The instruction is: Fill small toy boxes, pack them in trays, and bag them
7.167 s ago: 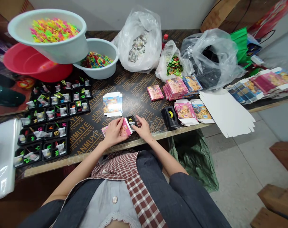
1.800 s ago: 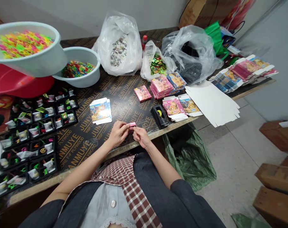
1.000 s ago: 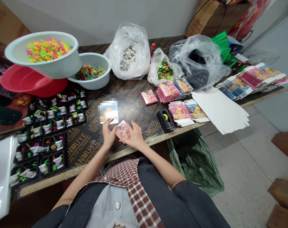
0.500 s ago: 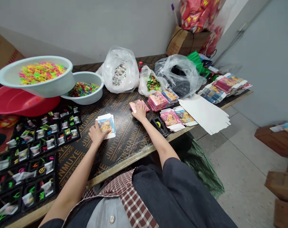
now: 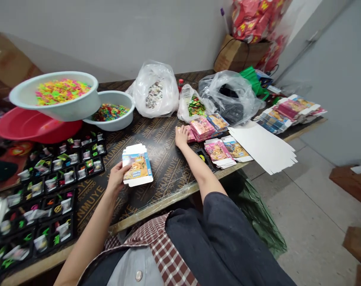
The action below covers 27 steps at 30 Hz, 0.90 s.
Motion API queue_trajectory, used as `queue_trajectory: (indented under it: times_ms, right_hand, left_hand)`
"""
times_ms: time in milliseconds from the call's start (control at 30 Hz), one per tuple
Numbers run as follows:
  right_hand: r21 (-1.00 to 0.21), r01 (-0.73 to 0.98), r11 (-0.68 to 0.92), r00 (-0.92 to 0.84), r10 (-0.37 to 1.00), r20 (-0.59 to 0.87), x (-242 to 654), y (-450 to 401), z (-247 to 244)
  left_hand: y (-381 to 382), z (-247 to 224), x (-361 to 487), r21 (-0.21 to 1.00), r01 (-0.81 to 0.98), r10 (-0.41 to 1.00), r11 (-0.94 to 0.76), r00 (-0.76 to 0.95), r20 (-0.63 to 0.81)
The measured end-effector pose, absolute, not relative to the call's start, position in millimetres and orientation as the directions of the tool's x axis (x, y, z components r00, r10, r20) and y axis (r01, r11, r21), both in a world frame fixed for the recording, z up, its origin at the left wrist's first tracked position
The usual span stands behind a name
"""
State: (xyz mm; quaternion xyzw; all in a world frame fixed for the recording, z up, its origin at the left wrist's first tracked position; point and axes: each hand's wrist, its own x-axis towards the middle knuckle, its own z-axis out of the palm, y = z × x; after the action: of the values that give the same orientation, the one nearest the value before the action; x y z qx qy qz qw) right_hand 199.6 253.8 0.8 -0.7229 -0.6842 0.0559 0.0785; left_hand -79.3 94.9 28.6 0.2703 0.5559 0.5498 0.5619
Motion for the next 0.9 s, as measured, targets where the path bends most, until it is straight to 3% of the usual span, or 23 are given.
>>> queue_trajectory:
  times_ms: [67,133,233,300,433,500,600,700,800,900]
  right_hand:
    - [-0.287,0.958,-0.025,0.051,0.995,0.084,187,246,7]
    - [-0.454,0.876,0.163,-0.094,0.981,0.171,167,227,14]
    - [-0.675,0.593,0.439,-0.335,0.897,0.289,134,181,27]
    - [-0.74,0.461,0.489,-0.392,0.861,0.325,118,152,36]
    - [-0.833,0.369,0.412,-0.354,0.891,0.283,112,117,52]
    - [-0.87,0.34,0.358,-0.341,0.909,0.241,117,109,58]
    - [-0.913,0.302,0.274,-0.381,0.913,0.148,125,99,64]
    - [-0.961,0.207,0.181,-0.46,0.885,0.067,130,91,63]
    - [-0.99,0.056,0.127,-0.46,0.884,0.088,137,88,56]
    - [-0.99,-0.077,0.116,-0.313,0.94,0.134,146,85,48]
  left_hand:
    - [86,34,-76,0.932,-0.29,0.935,0.216,-0.212,-0.283]
    - [78,36,-73,0.957,-0.233,0.952,0.173,-0.211,-0.224]
    - [69,38,-67,0.993,-0.09,0.976,0.075,-0.196,-0.091]
    - [61,40,-63,1.0,0.016,0.987,0.007,-0.162,-0.004]
    - [46,39,-58,0.989,0.147,0.997,-0.026,-0.062,0.036]
    - [38,35,-56,0.999,0.024,0.999,0.028,0.042,-0.029]
    - [26,27,-52,0.929,-0.261,0.941,0.261,0.285,-0.185]
    - [17,17,-46,0.844,-0.344,0.864,0.411,0.441,-0.241]
    - [17,11,-43,0.867,-0.344,0.892,0.361,0.398,-0.213]
    - [22,10,-44,0.911,-0.31,0.94,0.271,0.291,-0.181]
